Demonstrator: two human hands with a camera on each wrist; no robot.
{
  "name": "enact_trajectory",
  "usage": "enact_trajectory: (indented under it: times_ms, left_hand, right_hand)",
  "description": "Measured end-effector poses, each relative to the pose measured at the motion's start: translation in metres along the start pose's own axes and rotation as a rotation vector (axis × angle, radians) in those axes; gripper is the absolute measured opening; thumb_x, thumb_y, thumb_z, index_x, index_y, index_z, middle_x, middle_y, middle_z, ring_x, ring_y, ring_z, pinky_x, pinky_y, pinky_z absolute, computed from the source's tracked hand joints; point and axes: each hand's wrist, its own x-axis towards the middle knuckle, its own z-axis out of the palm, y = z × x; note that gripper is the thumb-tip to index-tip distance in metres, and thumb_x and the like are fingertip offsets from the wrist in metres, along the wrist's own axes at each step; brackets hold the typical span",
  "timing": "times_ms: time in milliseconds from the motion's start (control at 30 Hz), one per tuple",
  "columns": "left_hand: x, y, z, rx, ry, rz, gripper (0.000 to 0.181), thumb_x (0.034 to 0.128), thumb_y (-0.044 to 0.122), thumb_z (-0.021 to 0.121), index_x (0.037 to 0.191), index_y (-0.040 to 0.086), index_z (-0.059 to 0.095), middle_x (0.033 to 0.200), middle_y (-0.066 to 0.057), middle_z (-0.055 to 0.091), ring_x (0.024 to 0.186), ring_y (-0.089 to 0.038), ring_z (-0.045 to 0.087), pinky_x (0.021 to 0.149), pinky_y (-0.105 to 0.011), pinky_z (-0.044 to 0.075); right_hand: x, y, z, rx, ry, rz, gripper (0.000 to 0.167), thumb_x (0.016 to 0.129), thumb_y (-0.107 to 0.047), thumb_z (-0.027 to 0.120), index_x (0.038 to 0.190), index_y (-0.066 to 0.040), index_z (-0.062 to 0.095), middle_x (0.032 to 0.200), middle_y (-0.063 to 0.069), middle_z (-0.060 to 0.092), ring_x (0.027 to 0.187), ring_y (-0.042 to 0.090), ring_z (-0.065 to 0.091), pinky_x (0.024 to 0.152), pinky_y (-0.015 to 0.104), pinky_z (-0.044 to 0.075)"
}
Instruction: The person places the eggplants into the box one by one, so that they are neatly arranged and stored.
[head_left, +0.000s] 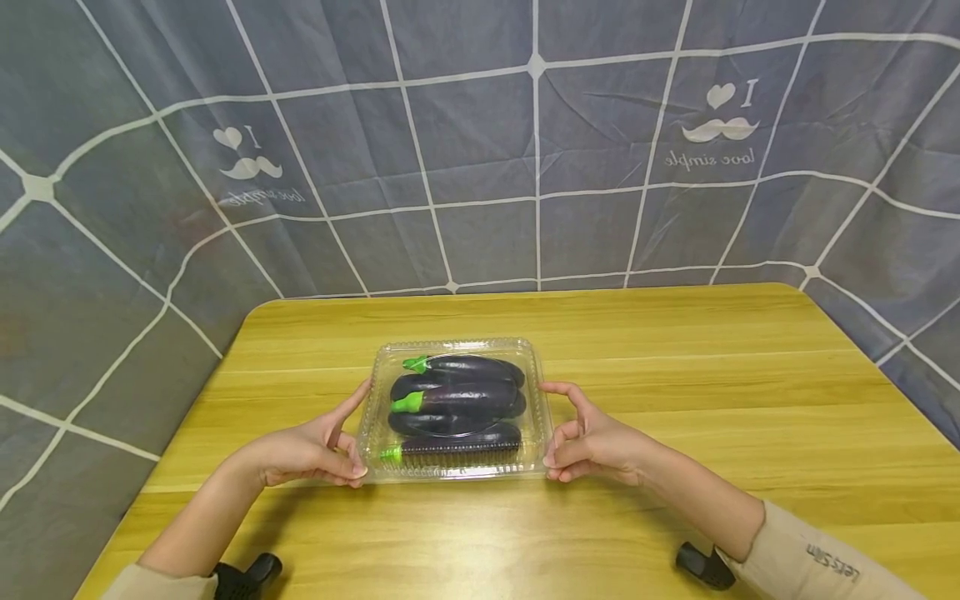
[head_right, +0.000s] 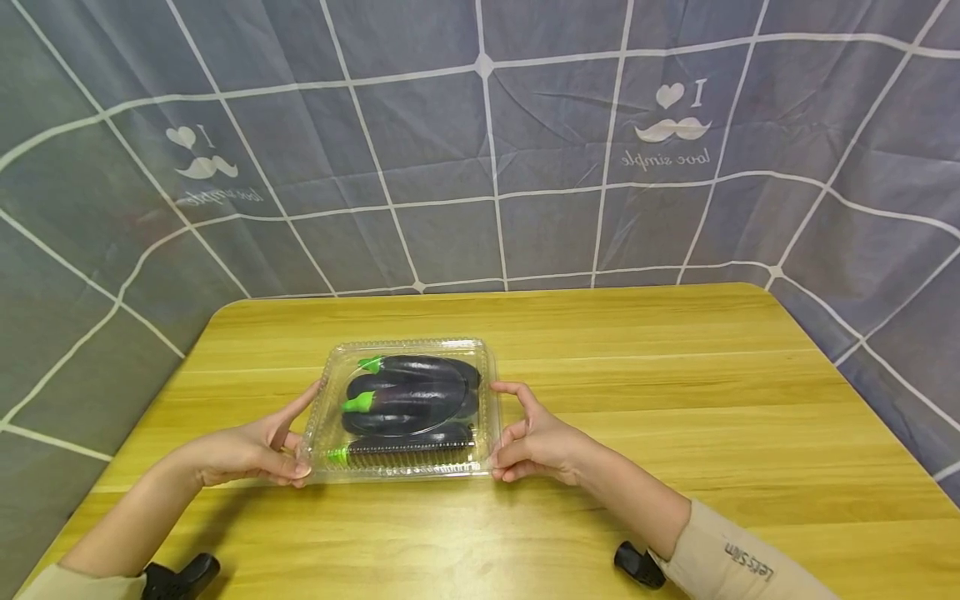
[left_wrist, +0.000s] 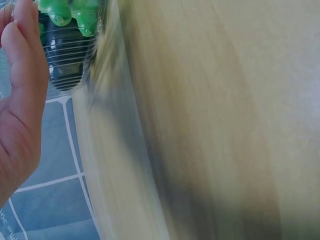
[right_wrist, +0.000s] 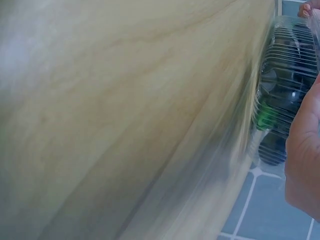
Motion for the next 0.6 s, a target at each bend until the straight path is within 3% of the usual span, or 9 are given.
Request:
enact_trajectory:
  times_ms: [300,400,500,600]
  left_hand:
    - [-0.004,0.004,-0.002,0.145,0.012,0.027,0.110,0.0866,0.003,0.064,0.142,0.022,-0.029,0.085,-0.008,0.059,0.080,-0.017,0.060,0.069,-0.029,0.053]
    - [-0.005,0.006,-0.004,0.184,0.029,0.028,0.111,0.0866,0.004,0.064,0.142,0.026,-0.029,0.089,-0.008,0.056,0.080,-0.020,0.060,0.070,-0.030,0.052]
    - [-0.009,0.010,-0.009,0.247,0.068,0.032,0.112,0.0865,0.006,0.065,0.141,0.029,-0.030,0.096,-0.013,0.055,0.084,-0.029,0.061,0.074,-0.034,0.051]
    - [-0.016,0.015,-0.013,0.365,0.150,0.039,0.107,0.0881,0.010,0.064,0.144,0.026,-0.026,0.105,-0.018,0.054,0.093,-0.034,0.059,0.080,-0.031,0.049]
  right_hand:
    - [-0.001,-0.002,0.000,-0.043,-0.013,-0.019,0.094,0.079,0.012,0.061,0.146,-0.022,0.005,0.074,0.006,0.063,0.068,0.023,0.065,0.063,0.030,0.055]
    - [-0.001,-0.003,-0.001,-0.062,-0.025,-0.021,0.094,0.079,0.010,0.062,0.146,-0.021,0.004,0.076,0.007,0.063,0.069,0.023,0.065,0.064,0.032,0.055]
    - [-0.003,-0.007,-0.004,-0.105,-0.033,-0.014,0.096,0.080,0.006,0.066,0.147,-0.021,0.003,0.080,0.007,0.064,0.072,0.025,0.065,0.067,0.035,0.055]
    - [-0.006,-0.014,-0.011,-0.187,-0.025,-0.008,0.096,0.081,-0.001,0.068,0.148,-0.020,0.002,0.087,0.010,0.065,0.078,0.029,0.065,0.069,0.041,0.055]
